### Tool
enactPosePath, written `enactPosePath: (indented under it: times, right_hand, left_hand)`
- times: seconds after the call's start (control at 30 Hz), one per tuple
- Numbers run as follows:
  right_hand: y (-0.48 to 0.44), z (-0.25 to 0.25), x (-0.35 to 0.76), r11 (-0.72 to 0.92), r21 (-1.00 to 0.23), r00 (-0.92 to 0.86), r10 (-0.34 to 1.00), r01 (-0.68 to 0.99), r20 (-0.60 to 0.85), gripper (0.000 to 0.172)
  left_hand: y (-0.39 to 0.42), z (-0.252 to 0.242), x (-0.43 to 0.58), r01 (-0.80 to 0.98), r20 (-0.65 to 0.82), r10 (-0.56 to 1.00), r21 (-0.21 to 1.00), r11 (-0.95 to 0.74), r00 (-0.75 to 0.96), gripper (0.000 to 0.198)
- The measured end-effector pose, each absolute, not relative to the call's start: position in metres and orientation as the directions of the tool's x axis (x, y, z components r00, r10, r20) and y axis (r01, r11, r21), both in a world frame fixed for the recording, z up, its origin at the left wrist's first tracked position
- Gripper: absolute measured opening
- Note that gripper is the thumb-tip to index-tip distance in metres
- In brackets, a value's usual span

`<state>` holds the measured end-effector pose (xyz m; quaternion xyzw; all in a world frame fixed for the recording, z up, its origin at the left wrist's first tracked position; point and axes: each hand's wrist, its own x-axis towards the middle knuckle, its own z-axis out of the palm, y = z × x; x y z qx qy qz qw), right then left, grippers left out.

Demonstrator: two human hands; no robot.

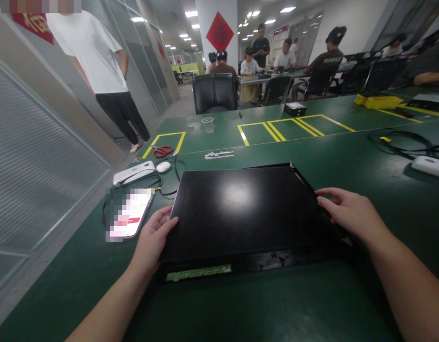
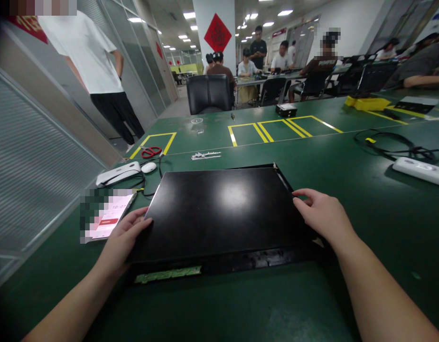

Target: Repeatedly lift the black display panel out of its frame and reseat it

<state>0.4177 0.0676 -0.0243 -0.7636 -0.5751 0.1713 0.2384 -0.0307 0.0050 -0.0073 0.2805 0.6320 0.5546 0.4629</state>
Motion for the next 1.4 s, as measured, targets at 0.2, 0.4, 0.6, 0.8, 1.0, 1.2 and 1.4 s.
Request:
enactPosePath:
  times: [0.2,0.4,0.6,0.8,1.0,1.2,1.4]
  right_hand:
    - [0.067,-0.027,0.42,-0.183,-0.568,0.256,0.965,0.803,0.051,0.038]
    - [0.067,-0.023,0.417,-0.232,-0.554,0.279,0.96,0.799,0.0,0.042]
    - [0.067,-0.026,0.42,-0.22,-0.572,0.273,0.962,0.79,0.007,0.042]
    - [0.068,-0.029,0.422,-0.22,-0.569,0.275,0.961,0.793,0.012,0.04]
    - [0.069,-0.032,0.424,-0.213,-0.576,0.272,0.962,0.789,0.016,0.041]
    - [0.069,-0.026,0.419,-0.223,-0.565,0.273,0.962,0.794,0.004,0.04]
    - [0.068,-0.024,0.417,-0.207,-0.562,0.265,0.964,0.801,0.021,0.04]
  left_hand:
    - [0.005,-0.004,-0.032,-0.17,-0.284,0.872,0.957,0.235,-0.399,0.068]
    - [0.004,0.001,-0.029,-0.141,-0.31,0.827,0.951,0.276,-0.469,0.059]
    - [0.004,0.006,-0.025,-0.172,-0.327,0.814,0.945,0.278,-0.481,0.045]
    - [0.004,0.006,-0.026,-0.21,-0.35,0.819,0.936,0.284,-0.454,0.038]
    - [0.004,0.001,-0.03,-0.206,-0.333,0.833,0.942,0.266,-0.443,0.042]
    - [0.005,-0.001,-0.031,-0.185,-0.342,0.835,0.939,0.289,-0.431,0.046]
    - [0.005,-0.001,-0.029,-0.158,-0.327,0.835,0.945,0.286,-0.442,0.046]
